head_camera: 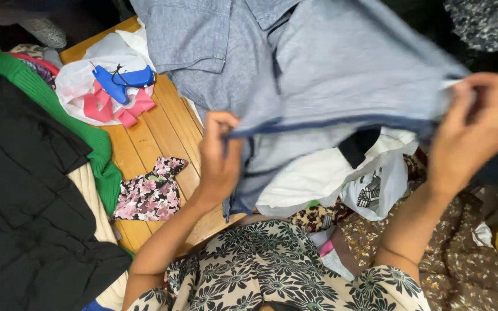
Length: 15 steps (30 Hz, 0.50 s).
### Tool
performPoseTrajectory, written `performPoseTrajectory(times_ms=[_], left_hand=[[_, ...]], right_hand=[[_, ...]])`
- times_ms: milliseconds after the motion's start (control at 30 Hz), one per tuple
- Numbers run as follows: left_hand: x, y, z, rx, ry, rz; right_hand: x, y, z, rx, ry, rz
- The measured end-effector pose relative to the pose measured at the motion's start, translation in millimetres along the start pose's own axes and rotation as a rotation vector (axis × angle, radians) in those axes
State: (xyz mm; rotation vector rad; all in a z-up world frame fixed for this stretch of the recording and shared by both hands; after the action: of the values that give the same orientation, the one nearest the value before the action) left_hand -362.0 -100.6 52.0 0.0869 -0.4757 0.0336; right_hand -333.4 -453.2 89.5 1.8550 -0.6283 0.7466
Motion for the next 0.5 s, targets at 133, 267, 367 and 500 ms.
performPoseTrajectory(times_ms=[133,267,367,500], left_hand=[[-6.0,-33.2,-4.4,0.169,-0.128,-0.266],[-27.4,-62.8,-14.1,0.412,-0.174,-0.828],[-42.3,-72.8,-31.1,0.520,-0.207,-1.013],[-38.8,-67.2,-26.3,0.330,-0.234,-0.888]], right_hand=[[7.6,-5.6,32.7,-0.049,0.085,0.075],[-8.7,-32.9,76.4,-0.049,0.083,-0.068],[-26.0,-60.0,104.0,-0.083,0.058,-0.252],[-30.3,-79.3,84.4,0.116,-0.063,-0.423]])
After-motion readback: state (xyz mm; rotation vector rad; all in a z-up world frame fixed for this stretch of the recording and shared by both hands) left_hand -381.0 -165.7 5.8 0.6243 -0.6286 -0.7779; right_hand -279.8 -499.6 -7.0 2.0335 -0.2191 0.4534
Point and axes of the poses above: each hand's wrist, its own x-axis towards the middle knuckle, its own y-axis out of the back of the hand, z = x × y, the point moved 1 cm from there along x, towards the middle knuckle, and after that the axes turned 3 degrees about -y, right-handed, at the moved point
